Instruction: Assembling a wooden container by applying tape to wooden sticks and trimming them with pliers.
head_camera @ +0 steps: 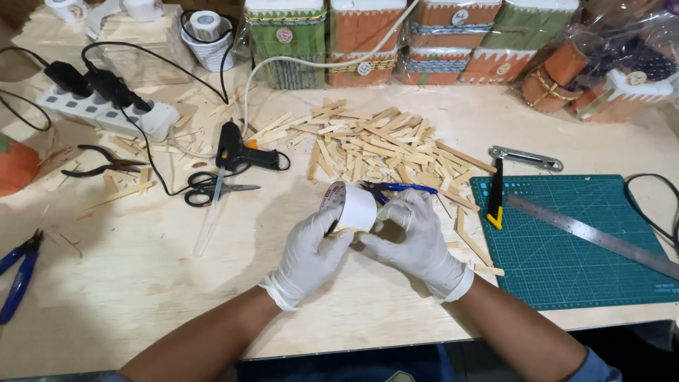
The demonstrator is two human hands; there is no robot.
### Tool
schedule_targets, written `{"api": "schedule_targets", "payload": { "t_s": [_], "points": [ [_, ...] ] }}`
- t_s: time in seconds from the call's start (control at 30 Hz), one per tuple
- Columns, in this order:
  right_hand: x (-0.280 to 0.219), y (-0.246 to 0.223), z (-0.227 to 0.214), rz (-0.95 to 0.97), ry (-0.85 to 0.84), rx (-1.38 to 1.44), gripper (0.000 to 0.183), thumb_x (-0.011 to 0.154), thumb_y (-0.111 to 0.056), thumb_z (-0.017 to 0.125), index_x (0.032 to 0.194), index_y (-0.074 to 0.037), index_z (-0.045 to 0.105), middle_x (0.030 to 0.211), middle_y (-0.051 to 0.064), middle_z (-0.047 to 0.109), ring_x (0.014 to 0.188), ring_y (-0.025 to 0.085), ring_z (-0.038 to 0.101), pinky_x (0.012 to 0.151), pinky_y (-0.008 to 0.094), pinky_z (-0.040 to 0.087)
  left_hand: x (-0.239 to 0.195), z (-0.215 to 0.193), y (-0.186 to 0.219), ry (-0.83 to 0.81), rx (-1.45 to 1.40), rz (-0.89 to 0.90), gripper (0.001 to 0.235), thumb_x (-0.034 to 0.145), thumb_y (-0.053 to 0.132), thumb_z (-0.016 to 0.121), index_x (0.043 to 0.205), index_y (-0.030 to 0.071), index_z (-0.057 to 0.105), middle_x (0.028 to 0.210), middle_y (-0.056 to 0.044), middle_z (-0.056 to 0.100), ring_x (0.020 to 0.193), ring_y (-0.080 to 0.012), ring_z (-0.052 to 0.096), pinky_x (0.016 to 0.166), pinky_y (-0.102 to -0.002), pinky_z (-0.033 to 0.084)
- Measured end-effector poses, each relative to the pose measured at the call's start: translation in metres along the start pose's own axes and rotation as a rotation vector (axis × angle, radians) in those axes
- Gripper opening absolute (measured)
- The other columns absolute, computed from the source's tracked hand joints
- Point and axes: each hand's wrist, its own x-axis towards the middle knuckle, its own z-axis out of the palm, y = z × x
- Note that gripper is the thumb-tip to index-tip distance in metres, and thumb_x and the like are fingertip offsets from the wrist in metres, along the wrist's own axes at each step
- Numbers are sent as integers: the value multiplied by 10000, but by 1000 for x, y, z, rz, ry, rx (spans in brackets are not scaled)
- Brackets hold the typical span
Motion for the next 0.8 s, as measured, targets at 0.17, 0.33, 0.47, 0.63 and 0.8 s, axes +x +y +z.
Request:
{"api": "schedule_targets", "payload": {
  "t_s": [0.17, 0.33, 0.47, 0.63, 0.8],
  "points": [
    [-9, -4, 0, 272, -136, 88, 316, 706, -329, 947, 729, -167, 676, 785, -4, 609, 822, 235, 622, 822, 311, 477, 3, -1, 7, -28, -43, -18, 367, 770, 132, 818, 1122, 71, 737, 967, -139, 762, 953, -355, 743, 813, -453, 596],
    [-14, -4, 3, 431, -189, 139, 324, 688, -256, 960, 707, -112, 670, 777, 56, 588, 832, 278, 609, 857, 351, 485, 8, -2, 18, -33, -62, -38, 367, 722, 62, 812, 1082, 83, 745, 940, -132, 756, 932, -338, 744, 804, -449, 589],
    [-17, -1, 3, 481, -187, 163, 329, 676, -222, 964, 692, -94, 661, 747, 71, 574, 807, 281, 600, 841, 356, 500, 8, 1, 19, 12, -64, -34, 364, 713, 40, 820, 1070, 66, 755, 927, -147, 760, 913, -354, 742, 790, -446, 593],
    [-14, 6, 3, 464, -190, 218, 318, 677, -223, 952, 676, -98, 660, 739, 75, 573, 799, 258, 589, 812, 352, 506, 7, -2, 4, -50, -126, -92, 422, 702, 80, 836, 1117, 119, 773, 966, -109, 786, 953, -298, 754, 832, -435, 584],
    [27, 0, -12, 857, 33, 329, 275, 958, -281, 581, 808, -100, 724, 644, 53, 603, 561, 121, 559, 463, 205, 414, 15, -15, 13, -8, -132, -123, 436, 780, 119, 787, 1214, 112, 744, 1072, -119, 785, 1062, -263, 734, 884, -442, 570]
  ]
}}
